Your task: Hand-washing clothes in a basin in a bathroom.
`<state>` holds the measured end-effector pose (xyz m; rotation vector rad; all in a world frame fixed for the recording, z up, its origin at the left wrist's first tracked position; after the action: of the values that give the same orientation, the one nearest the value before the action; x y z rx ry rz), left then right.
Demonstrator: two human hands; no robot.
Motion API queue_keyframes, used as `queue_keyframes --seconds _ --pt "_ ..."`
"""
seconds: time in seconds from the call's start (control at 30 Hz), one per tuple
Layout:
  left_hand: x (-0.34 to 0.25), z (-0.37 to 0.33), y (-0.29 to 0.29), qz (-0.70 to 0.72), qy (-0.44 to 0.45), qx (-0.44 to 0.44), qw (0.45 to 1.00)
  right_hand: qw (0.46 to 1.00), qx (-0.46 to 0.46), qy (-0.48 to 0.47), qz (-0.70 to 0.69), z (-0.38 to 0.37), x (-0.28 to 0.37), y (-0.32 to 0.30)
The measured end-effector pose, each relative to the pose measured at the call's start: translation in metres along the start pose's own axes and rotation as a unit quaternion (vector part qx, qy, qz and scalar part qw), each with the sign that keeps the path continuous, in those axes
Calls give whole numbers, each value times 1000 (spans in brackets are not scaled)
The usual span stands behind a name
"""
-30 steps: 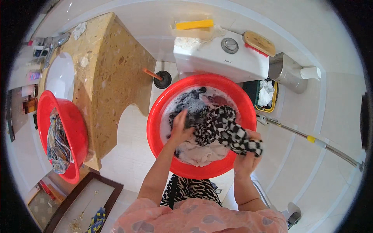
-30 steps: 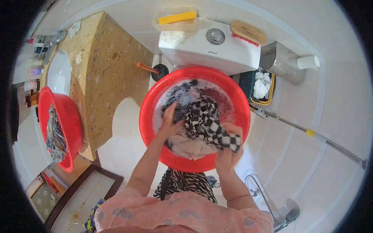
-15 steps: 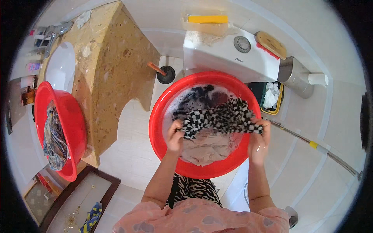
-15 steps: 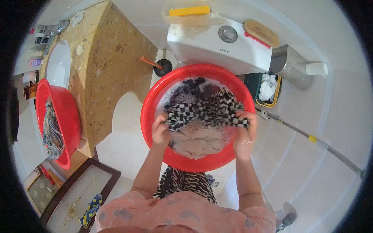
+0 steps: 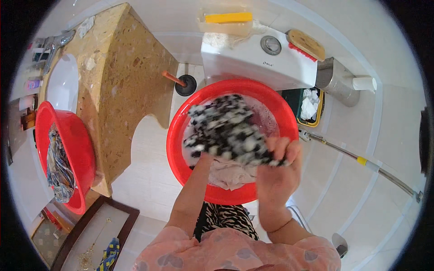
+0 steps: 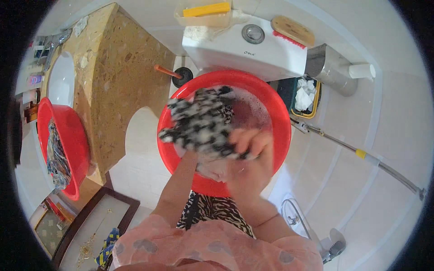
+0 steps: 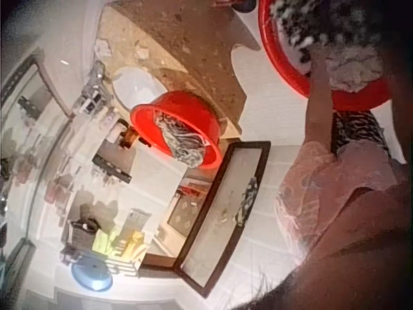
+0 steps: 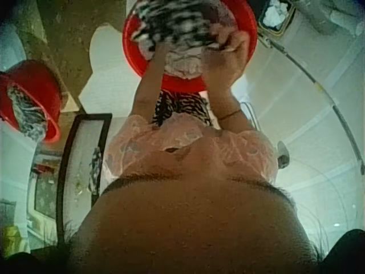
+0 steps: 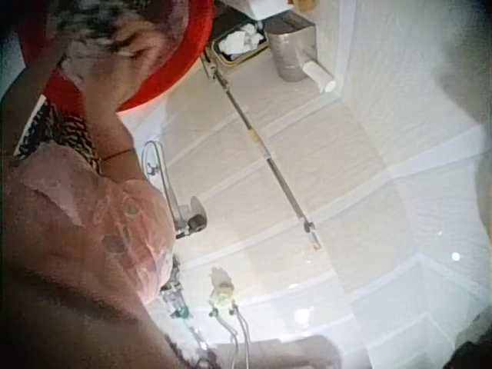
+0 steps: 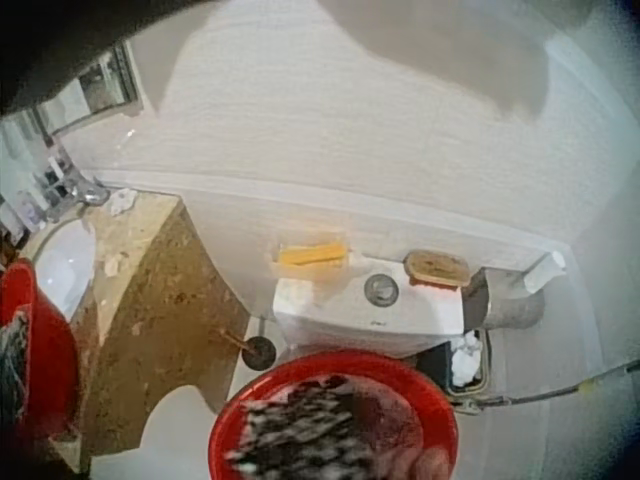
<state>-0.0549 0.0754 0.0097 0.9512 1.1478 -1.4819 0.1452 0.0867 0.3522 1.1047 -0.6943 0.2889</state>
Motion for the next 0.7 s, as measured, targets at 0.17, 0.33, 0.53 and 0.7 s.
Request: queue_keyframes --seconds 0.17,0.33,0.53,0.7 --pt "-63 7 -31 49 -9 -38 998 951 -116 0 288 -46 22 -131" --pt "-104 45 -10 -96 181 126 971 769 -45 21 637 -102 -80 -210" --pt "-142 97 75 -184 319 305 879 433 2 244 868 -113 -215 -268" --pt "-99 73 84 -363 223 241 872 395 13 148 907 -116 -231 -322"
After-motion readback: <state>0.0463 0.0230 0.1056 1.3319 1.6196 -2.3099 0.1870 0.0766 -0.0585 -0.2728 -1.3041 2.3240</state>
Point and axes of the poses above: each hand's wrist, its own z-axis away from the middle knuckle, its own y-axis out of the palm, x = y × z, the point moved 10 cm from there along -z, towards the middle knuckle, and after that the axes turned 13 degrees about y, right-handed, at the moved point
